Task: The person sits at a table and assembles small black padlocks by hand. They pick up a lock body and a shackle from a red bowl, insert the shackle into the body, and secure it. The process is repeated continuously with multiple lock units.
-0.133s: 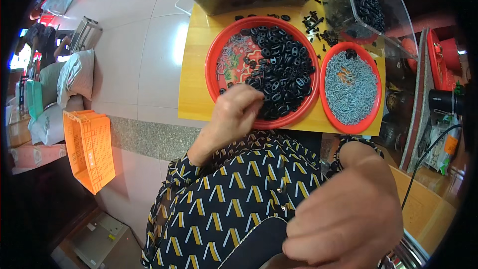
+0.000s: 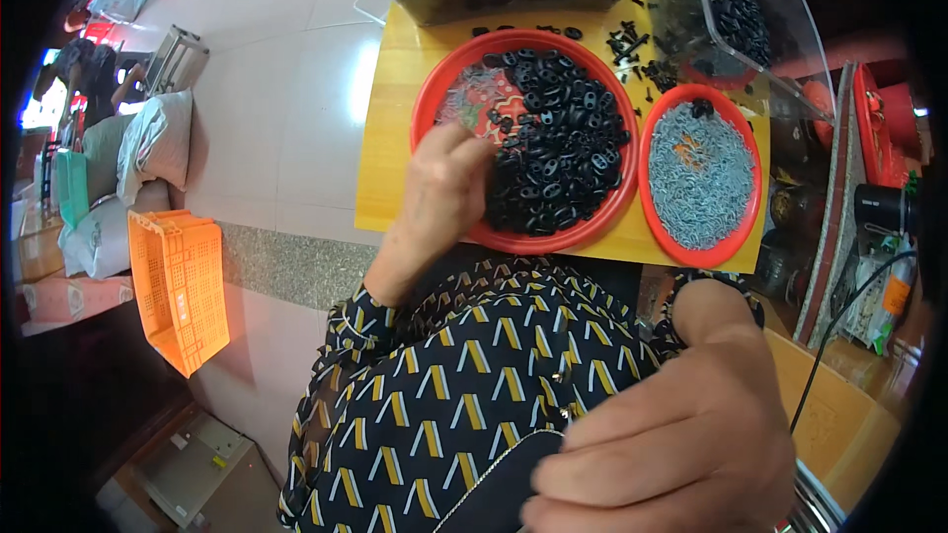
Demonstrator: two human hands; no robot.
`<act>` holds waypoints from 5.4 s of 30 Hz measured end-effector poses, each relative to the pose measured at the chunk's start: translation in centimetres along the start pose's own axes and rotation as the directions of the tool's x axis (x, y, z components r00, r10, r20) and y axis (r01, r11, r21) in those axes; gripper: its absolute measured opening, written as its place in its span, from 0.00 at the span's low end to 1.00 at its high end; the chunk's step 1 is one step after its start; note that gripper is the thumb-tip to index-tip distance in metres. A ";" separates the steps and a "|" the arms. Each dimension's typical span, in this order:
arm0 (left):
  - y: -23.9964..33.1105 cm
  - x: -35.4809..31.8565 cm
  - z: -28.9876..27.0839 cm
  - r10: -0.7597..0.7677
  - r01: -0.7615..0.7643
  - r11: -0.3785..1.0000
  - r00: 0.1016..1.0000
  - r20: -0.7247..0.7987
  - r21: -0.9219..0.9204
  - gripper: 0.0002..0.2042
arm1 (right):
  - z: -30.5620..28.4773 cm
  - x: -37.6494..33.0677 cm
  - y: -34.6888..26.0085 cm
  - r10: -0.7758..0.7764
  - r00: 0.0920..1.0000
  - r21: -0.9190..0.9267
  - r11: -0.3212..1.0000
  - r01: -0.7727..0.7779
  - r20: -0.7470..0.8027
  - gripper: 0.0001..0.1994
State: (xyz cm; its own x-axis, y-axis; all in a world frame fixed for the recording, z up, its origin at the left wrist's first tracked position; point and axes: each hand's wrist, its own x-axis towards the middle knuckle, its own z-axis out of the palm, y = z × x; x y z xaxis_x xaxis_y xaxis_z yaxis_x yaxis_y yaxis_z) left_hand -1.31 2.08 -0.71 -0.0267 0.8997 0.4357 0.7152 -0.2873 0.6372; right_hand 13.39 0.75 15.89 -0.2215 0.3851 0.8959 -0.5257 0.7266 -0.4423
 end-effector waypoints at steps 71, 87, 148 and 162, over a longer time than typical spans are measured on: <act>-0.9 -0.2 -0.9 -0.447 0.320 0.120 0.863 0.237 -0.940 0.02 | -2.0 -9.5 12.1 0.976 0.206 0.158 0.194 -0.968 0.064 0.05; -1.0 -1.3 -0.9 -0.536 0.299 -0.072 0.793 0.289 -0.952 0.04 | -2.6 -10.2 12.1 0.946 0.313 0.000 0.314 -0.949 -0.081 0.07; 3.1 -1.5 2.8 -0.530 0.341 0.086 0.811 0.246 -0.936 0.07 | -3.8 -11.8 7.5 0.929 0.275 0.087 0.304 -0.949 -0.247 0.03; 3.6 -1.2 2.8 -0.445 0.363 -0.035 0.829 0.340 -0.931 0.10 | -5.4 -11.1 7.3 0.949 0.226 0.198 0.270 -0.942 -0.221 0.04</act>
State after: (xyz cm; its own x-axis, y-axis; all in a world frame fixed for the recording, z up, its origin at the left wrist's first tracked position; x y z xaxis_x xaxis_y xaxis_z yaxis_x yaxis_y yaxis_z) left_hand 3.20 0.88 -0.74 -0.1026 0.9851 -0.1384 -0.6853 0.0308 0.7276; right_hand 16.42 4.83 2.45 -0.3668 0.9023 -0.2266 -0.0960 -0.2790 -0.9555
